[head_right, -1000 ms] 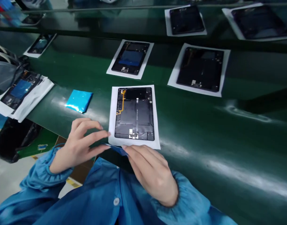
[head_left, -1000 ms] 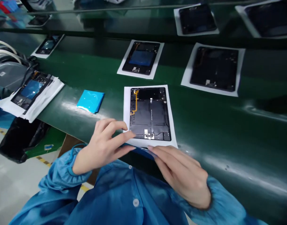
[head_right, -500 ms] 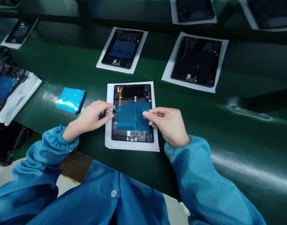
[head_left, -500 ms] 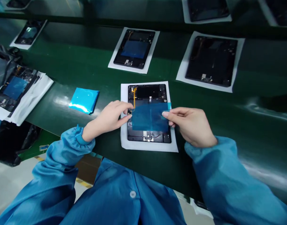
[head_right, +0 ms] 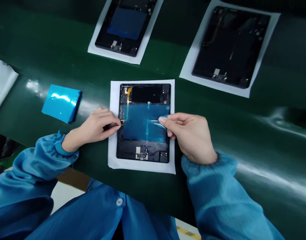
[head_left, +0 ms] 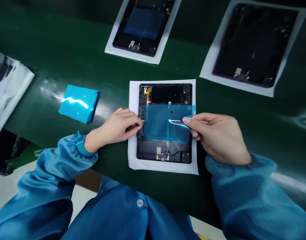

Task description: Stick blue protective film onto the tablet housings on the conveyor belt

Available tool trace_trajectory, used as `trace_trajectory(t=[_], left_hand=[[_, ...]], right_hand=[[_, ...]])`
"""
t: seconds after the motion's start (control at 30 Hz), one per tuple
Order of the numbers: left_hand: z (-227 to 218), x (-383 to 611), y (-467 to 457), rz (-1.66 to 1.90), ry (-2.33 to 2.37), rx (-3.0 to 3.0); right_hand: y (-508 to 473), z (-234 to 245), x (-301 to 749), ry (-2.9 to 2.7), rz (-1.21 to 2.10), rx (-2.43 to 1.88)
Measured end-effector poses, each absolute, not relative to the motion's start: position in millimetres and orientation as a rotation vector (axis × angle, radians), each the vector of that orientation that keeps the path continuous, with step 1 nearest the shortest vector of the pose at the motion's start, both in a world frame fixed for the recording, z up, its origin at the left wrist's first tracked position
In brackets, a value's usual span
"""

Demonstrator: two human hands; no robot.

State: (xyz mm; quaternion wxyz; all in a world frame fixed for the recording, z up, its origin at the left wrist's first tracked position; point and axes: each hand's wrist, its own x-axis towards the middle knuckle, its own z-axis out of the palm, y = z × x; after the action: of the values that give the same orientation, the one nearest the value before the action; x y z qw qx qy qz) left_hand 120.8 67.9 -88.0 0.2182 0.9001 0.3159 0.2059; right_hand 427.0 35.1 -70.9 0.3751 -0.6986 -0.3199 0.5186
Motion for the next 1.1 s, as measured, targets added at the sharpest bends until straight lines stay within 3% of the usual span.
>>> trace_trajectory(t=[1.1], left_hand=[[-77.5, 122.3, 70.1, 0.474, 0.822, 2.527]], right_hand=[[28.0, -60.8, 426.9, -0.848, 1.269, -1.839]])
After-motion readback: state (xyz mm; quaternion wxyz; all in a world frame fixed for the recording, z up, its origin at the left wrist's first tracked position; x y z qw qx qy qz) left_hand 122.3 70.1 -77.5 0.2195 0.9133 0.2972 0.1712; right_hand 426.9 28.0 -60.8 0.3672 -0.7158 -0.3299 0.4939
